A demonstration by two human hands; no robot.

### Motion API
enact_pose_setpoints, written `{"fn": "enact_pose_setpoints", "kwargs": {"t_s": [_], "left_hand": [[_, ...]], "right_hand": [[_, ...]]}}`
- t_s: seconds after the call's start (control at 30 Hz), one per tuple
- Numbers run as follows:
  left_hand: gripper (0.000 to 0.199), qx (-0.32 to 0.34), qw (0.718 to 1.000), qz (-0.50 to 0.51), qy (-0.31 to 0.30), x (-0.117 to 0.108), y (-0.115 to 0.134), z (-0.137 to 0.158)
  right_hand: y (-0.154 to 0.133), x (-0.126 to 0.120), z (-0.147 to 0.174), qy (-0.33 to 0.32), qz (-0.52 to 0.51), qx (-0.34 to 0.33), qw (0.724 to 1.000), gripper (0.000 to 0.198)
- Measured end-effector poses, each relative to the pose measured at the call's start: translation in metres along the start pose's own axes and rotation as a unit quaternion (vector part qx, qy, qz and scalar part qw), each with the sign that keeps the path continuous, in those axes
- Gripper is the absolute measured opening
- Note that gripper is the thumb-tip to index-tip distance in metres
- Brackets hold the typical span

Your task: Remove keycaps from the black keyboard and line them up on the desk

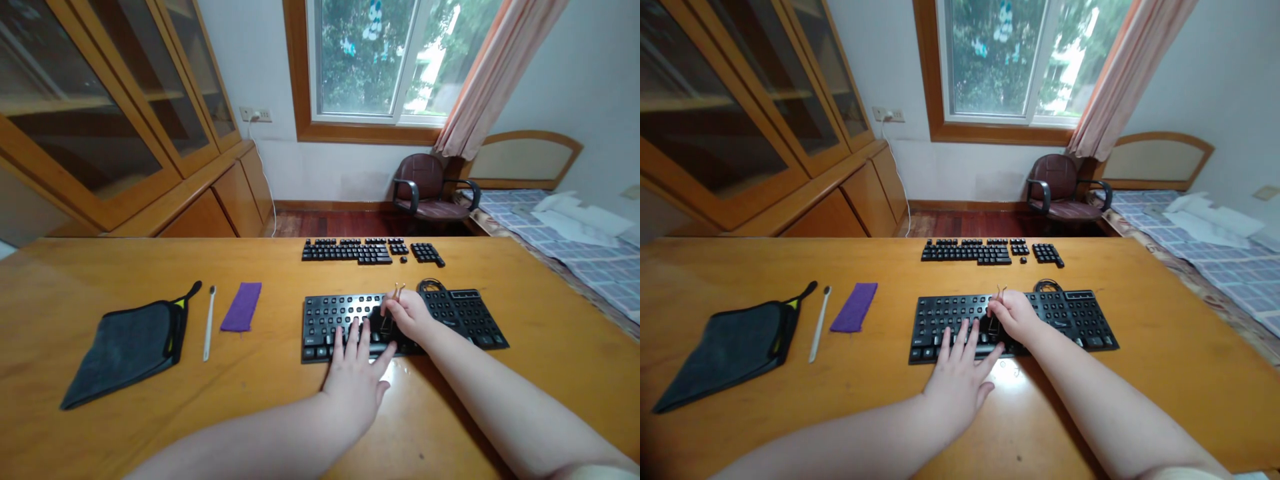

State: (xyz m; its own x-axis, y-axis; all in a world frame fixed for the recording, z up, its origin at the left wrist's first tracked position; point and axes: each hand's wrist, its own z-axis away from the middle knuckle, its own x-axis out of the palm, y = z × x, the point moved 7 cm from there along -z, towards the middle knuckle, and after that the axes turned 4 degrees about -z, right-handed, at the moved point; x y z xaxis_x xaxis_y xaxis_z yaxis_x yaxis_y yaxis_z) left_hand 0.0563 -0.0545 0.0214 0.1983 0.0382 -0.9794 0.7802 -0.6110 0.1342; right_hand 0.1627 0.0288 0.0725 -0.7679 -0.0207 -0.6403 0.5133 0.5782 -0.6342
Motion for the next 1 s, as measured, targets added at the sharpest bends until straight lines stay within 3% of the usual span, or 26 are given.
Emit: {"fn": "enact_pose_setpoints", "kwargs": {"t_s": [0.2, 0.4, 0.7, 0.83, 1.0], "left_hand": [[0.061, 0.024, 1.000, 0.007, -0.013, 0.004, 0.001, -0.002], [0.061, 0.033, 0.999, 0.005, -0.014, 0.007, 0.003, -0.003], [0.057, 0.048, 0.998, 0.033, -0.030, 0.002, 0.002, -0.002], [0.053, 0.051, 0.996, 0.047, -0.054, -0.003, 0.002, -0.003], [0.053, 0.049, 0.996, 0.046, -0.052, -0.003, 0.003, -0.003]], "right_hand": [[0.000, 0.011, 0.003, -0.066, 0.015, -0.038, 0.997, 0.047], [-0.004, 0.015, 0.003, -0.069, 0.023, -0.075, 0.995, 0.044], [-0.027, 0.032, 0.012, -0.171, 0.103, -0.166, 0.966, 0.030], [-0.035, 0.028, 0.024, -0.139, 0.125, -0.231, 0.955, 0.026], [-0.037, 0.021, 0.028, -0.089, 0.123, -0.262, 0.953, 0.024]]}}
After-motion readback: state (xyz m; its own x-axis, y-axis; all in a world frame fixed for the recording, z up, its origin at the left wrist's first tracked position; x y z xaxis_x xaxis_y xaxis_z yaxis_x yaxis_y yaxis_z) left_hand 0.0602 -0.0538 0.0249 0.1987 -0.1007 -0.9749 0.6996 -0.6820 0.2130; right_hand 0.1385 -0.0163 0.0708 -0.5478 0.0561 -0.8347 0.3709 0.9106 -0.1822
